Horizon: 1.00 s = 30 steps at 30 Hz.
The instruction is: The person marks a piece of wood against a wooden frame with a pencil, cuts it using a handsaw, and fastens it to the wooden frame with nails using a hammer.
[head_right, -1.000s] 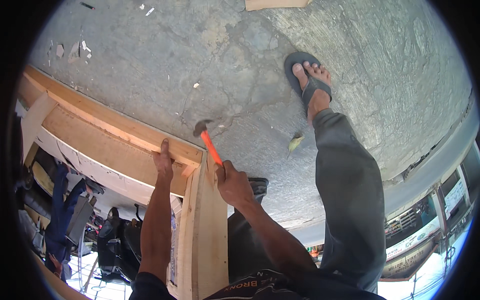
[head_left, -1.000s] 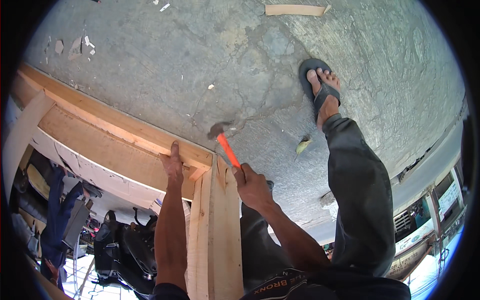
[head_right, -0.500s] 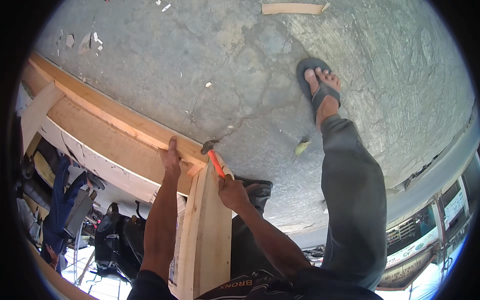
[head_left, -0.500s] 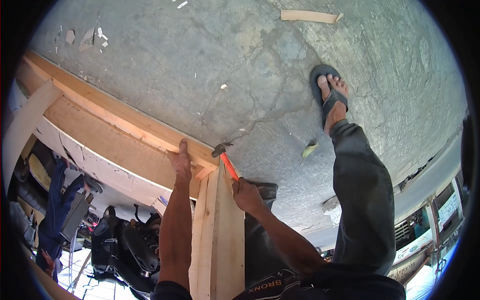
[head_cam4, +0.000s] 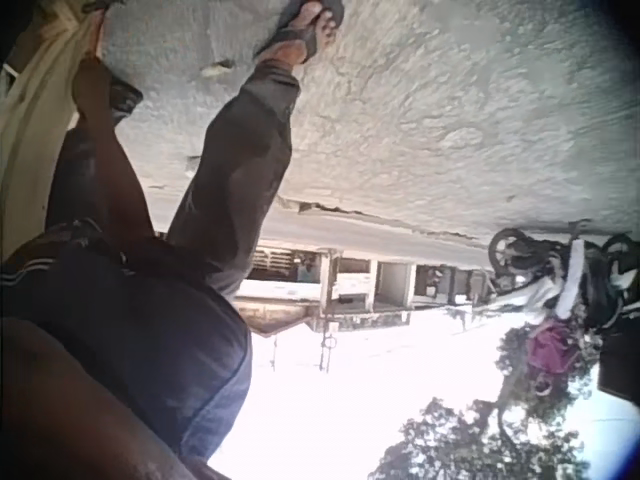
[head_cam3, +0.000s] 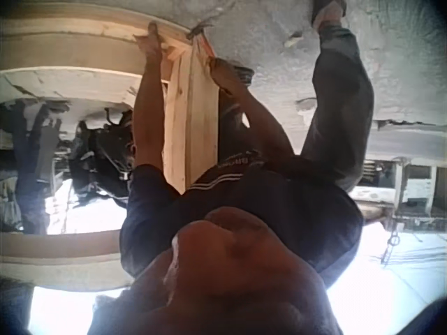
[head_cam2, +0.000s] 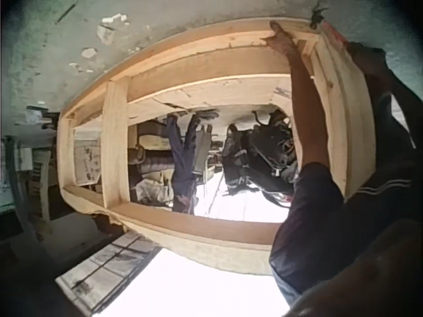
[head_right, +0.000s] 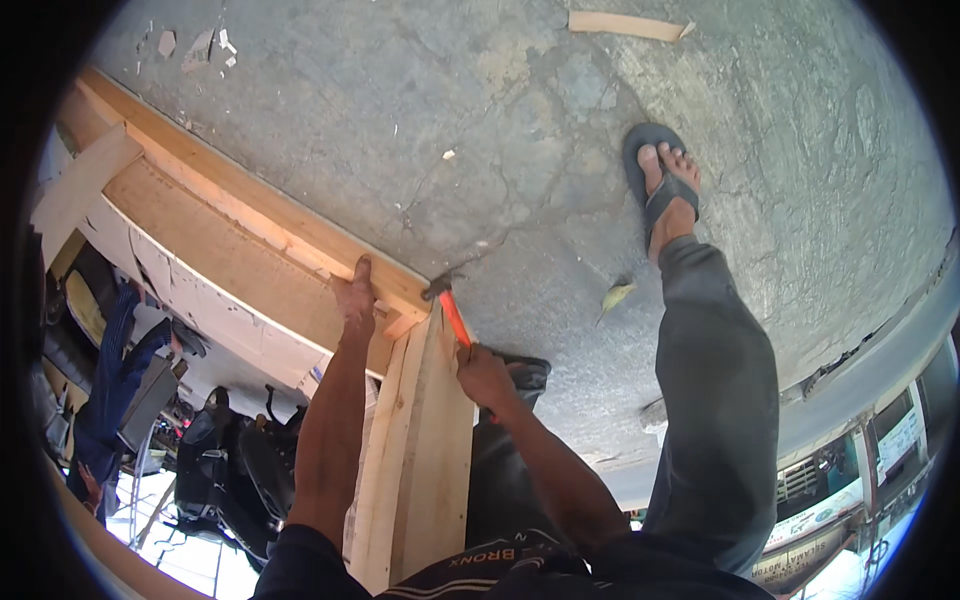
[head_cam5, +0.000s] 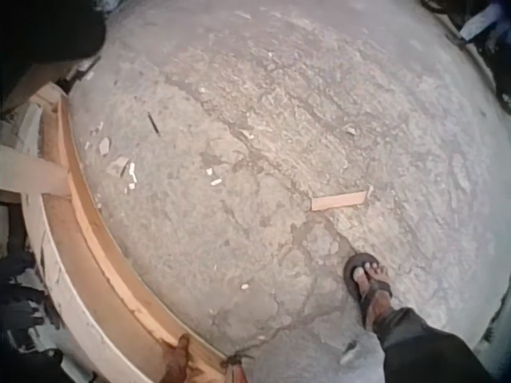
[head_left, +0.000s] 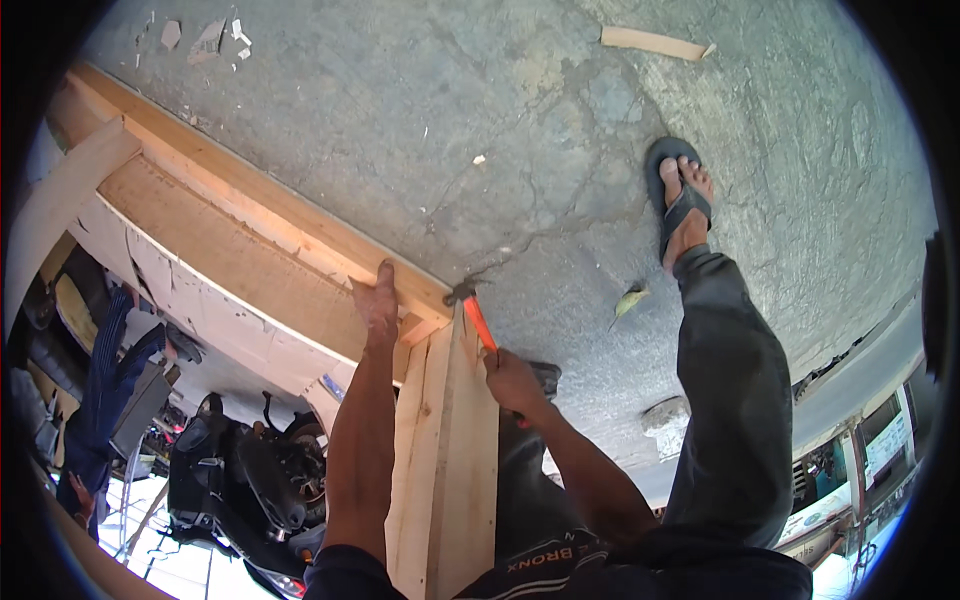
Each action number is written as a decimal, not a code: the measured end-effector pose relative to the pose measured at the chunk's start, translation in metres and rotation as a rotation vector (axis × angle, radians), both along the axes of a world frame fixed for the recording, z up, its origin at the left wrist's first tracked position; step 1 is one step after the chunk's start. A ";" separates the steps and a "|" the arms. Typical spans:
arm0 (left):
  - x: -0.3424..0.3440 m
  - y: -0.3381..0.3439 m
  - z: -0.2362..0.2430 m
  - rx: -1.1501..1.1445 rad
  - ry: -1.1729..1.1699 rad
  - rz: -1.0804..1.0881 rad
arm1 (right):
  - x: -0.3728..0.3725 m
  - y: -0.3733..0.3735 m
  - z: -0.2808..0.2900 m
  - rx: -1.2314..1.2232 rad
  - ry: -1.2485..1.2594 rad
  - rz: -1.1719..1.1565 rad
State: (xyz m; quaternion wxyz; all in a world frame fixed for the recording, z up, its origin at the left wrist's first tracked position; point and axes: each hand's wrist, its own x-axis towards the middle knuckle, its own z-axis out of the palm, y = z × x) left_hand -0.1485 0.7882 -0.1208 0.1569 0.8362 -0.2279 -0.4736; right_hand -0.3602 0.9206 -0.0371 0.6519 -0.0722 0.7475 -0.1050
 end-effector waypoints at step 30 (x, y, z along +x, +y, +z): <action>-0.156 -0.103 0.171 0.092 -0.271 0.102 | -0.178 -0.167 0.168 0.083 0.013 0.045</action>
